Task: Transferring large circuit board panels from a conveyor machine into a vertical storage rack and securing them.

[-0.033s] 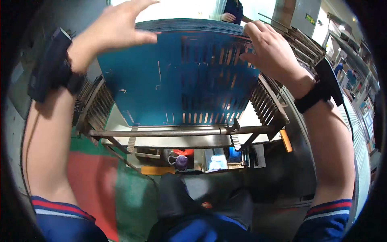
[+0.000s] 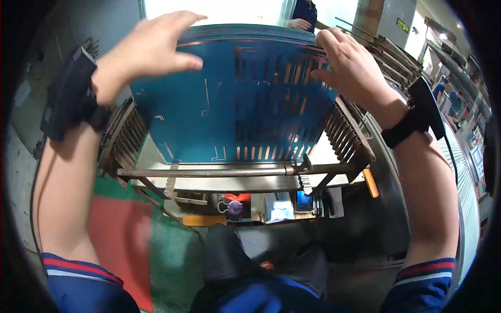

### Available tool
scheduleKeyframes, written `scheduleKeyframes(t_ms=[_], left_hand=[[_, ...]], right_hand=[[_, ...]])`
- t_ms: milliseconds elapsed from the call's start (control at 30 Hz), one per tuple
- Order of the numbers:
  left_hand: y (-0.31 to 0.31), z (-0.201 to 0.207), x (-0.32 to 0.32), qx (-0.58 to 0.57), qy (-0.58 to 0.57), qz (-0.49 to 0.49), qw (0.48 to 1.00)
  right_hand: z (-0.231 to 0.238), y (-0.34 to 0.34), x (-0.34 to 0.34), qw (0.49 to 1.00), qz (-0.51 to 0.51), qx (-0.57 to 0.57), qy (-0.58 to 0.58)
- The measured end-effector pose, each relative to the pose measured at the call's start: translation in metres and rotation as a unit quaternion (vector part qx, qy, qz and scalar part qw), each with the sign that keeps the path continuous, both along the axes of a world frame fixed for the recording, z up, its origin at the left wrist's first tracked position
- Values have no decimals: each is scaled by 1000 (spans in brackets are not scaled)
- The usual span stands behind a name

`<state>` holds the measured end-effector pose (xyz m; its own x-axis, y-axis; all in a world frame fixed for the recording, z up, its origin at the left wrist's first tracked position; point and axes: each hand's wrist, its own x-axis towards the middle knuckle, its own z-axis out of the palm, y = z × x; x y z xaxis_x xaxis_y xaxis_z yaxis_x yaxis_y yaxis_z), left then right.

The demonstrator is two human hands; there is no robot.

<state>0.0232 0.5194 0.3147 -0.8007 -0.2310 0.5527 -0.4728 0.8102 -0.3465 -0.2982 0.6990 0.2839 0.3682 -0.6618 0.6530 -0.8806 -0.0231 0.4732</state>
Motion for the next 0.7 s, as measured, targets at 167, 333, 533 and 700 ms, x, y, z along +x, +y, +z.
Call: scheduleKeyframes(t_ms=[167,333,533,700], left_hand=[[13,-30,23,36,31,-26,999],[13,-35,50,-34,35,31,998],[9,-48,39,-59,87,-1,994],[7,-41,46,-56,102,-10,993]], right_hand=[[0,1,11,1000,-11,11,-14],[-6,-1,23,1000,-9,-16,-20],[5,5,14,1000,-23,12,-17],[14,1,18,999,-17,37,-21]])
